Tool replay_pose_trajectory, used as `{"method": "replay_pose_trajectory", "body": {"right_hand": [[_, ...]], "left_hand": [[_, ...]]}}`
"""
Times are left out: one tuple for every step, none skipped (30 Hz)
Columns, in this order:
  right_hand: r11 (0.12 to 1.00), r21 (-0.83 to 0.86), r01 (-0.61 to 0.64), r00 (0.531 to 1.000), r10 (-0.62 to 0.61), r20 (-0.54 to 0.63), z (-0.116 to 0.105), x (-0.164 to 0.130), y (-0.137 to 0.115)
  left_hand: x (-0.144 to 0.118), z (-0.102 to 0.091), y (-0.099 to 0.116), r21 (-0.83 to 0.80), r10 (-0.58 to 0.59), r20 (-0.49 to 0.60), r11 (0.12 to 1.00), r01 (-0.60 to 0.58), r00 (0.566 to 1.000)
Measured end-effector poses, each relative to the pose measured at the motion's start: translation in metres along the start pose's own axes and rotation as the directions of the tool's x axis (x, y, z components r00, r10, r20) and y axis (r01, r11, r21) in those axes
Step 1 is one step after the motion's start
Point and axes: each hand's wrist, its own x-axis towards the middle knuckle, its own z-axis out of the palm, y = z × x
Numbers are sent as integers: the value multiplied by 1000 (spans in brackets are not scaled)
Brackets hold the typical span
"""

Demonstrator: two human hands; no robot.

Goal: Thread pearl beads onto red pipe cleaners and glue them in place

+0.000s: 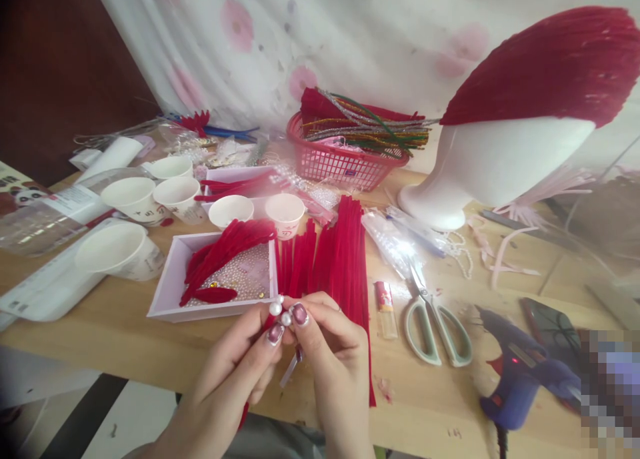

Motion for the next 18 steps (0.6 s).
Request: {"method": "replay_pose_trajectory", "body": {"right_hand": [[1000, 4, -11, 1000, 11, 2, 0, 0, 0], [1000, 10, -25, 1000, 25, 1, -1, 0, 0], [999, 17, -42, 999, 42, -7, -1, -1, 0], [998, 24, -54, 998, 54, -15, -1, -1, 0], [998, 28, -55, 998, 56, -18, -1, -2, 0], [999, 27, -44, 999, 45, -16, 0, -2, 0], [999, 23, -23, 1000, 23, -10, 0, -2, 0], [1000, 18, 2, 1000, -2, -1, 0, -2, 0], [1000, 13, 23, 1000, -23, 7, 0, -2, 0], [999, 9, 40, 999, -40, 12, 1, -2, -1], [999, 10, 48, 999, -48, 16, 1, -1, -1], [999, 15, 49, 999, -50, 21, 1, -1, -1], [999, 24, 47, 998, -47, 30, 2, -1, -2], [999, 34, 42, 998, -43, 39, 2, -1, -2], [998, 42, 38, 998, -40, 45, 3, -1, -3], [998, 46, 37, 998, -39, 45, 3, -1, -3], [998, 46, 41, 998, -43, 41, 4, -1, -4], [998, 43, 46, 998, -47, 35, 4, -1, -4]], "left_hand": [[0, 0, -1, 3, -10, 3, 1000, 10, 1000], [0, 0, -1, 14, -20, 3, 1000, 19, 1000], [-1, 0, -1, 33, -26, -2, 999, 26, 1000], [-1, 0, -1, 62, -29, -15, 998, 30, 999], [-2, 0, -1, 103, -24, -28, 994, 26, 999], [-2, 0, 0, 153, -11, -37, 988, 17, 999], [-3, 0, 0, 207, 2, -34, 978, 5, 999], [-3, -1, 1, 259, 13, -19, 966, -8, 1000], [-3, -1, 2, 304, 22, 4, 953, -22, 1000], [-3, -2, 3, 338, 30, 28, 940, -38, 999], [-3, -2, 4, 363, 37, 48, 930, -52, 998], [-3, -3, 4, 380, 43, 61, 923, -63, 997], [-3, -2, 5, 395, 51, 69, 916, -74, 996], [-3, -2, 5, 412, 57, 71, 907, -81, 996], [-3, -1, 6, 432, 59, 67, 898, -82, 996], [-3, 0, 6, 450, 59, 59, 890, -79, 997], [-4, 2, 7, 463, 59, 50, 883, -75, 997], [-4, 3, 7, 467, 62, 40, 881, -74, 997]]}}
